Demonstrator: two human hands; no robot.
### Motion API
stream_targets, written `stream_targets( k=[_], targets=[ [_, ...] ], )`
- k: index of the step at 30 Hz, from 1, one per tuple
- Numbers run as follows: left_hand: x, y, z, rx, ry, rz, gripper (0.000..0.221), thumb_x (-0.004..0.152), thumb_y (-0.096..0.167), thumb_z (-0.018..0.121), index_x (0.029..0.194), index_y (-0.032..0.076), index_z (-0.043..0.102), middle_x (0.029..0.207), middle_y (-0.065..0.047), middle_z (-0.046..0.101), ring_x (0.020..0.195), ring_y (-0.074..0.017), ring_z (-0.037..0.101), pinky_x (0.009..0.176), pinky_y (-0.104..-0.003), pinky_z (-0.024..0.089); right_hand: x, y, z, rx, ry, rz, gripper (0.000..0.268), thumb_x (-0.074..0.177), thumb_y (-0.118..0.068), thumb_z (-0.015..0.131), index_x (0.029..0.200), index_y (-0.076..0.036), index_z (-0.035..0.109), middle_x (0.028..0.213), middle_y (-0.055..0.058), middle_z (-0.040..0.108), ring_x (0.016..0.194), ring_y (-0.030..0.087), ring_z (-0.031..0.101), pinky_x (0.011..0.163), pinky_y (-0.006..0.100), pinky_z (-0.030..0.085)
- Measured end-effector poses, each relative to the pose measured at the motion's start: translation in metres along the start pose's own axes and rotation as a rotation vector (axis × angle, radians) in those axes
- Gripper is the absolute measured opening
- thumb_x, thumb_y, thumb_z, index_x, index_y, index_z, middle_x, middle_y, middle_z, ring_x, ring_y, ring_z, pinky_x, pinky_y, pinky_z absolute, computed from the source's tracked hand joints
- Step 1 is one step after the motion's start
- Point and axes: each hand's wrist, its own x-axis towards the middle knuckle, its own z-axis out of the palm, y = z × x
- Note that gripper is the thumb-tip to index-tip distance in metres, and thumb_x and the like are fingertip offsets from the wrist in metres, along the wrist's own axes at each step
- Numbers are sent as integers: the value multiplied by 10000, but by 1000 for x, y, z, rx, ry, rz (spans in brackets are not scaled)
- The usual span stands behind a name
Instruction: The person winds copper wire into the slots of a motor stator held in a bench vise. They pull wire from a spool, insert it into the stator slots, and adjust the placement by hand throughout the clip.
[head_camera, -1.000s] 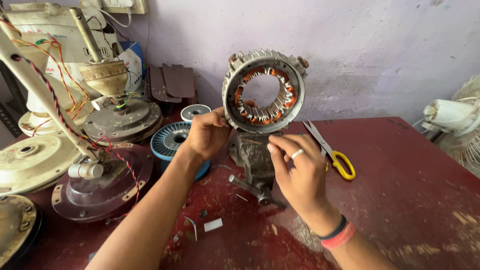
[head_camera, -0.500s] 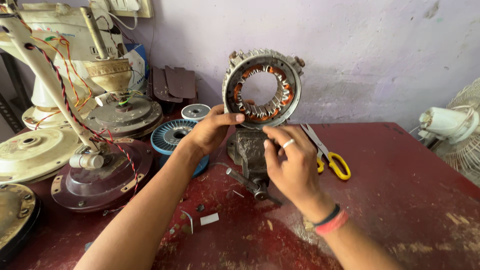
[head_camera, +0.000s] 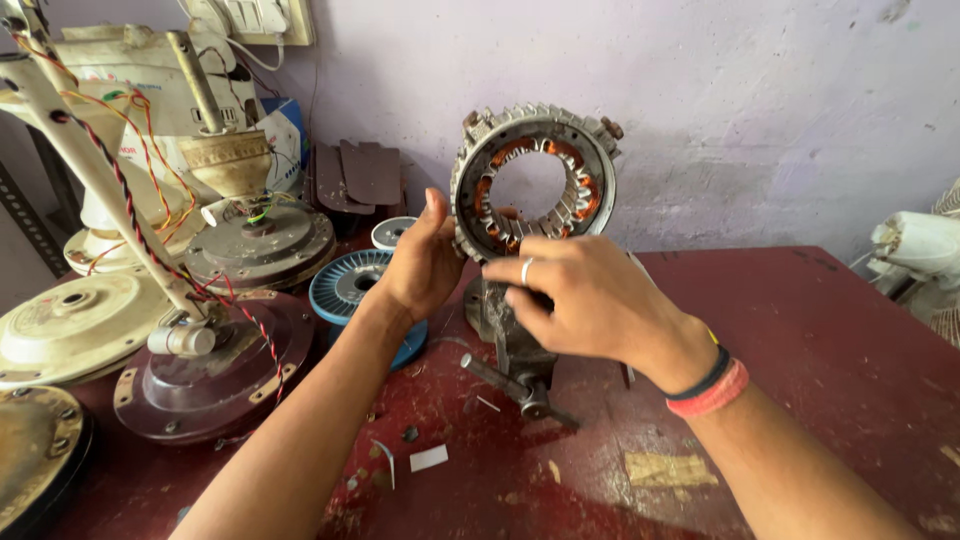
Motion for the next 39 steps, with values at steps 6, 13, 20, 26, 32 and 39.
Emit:
stream_targets(
  k=[6, 13, 20, 26, 32, 39],
  targets=[
    [-1, 2, 4, 156, 24, -37, 798, 817, 559, 727, 1360, -15, 615, 1284, -162, 687, 1274, -271, 593, 1158, -444, 372, -2, 12, -7, 97, 85, -8, 88, 891, -122, 754, 933, -49, 775, 836, 74, 736, 600, 202, 663, 538, 342, 531],
    [4, 0, 14, 251, 168, -35, 592, 730, 216, 812, 1248, -41, 683, 1095, -154, 754, 1147, -275, 651, 1102, -414, 430, -9, 23, -36, 139, 96, 171, 161, 860, -99, 754, 1005, -35, 782, 836, 98, 756, 608, 173, 683, 569, 327, 552],
    [1, 4, 28, 238, 277, -56, 661, 686, 134, 843, 1284, -36, 616, 1080, -130, 732, 1059, -250, 691, 999, -391, 525, -6, 18, -42, 100, 44, 169, 187, 850, -93, 724, 1018, -33, 780, 844, 115, 748, 658, 238, 686, 613, 361, 536],
    [-2, 1, 44, 444, 369, 128, 749, 630, 111, 928, 1285, 17, 577, 1150, -83, 680, 1038, -194, 679, 945, -365, 572, -6, 16, -39, 116, -24, 224, 196, 865, -96, 698, 1032, -31, 776, 828, 128, 743, 666, 274, 694, 628, 392, 539],
    [-3, 3, 43, 447, 313, 165, 763, 638, 118, 922, 1301, 40, 553, 1167, -79, 686, 1050, -189, 692, 954, -354, 576, -6, 17, -35, 101, 14, 110, 189, 872, -94, 693, 1026, -17, 772, 856, 150, 740, 729, 321, 697, 677, 420, 547],
    [-3, 7, 41, 477, 301, 86, 686, 676, 128, 924, 1264, -5, 597, 1108, -113, 729, 1018, -197, 704, 944, -353, 571, -6, 13, -35, 87, -71, 179, 207, 872, -133, 703, 1028, -16, 771, 840, 154, 734, 713, 322, 706, 665, 423, 544]
  ],
)
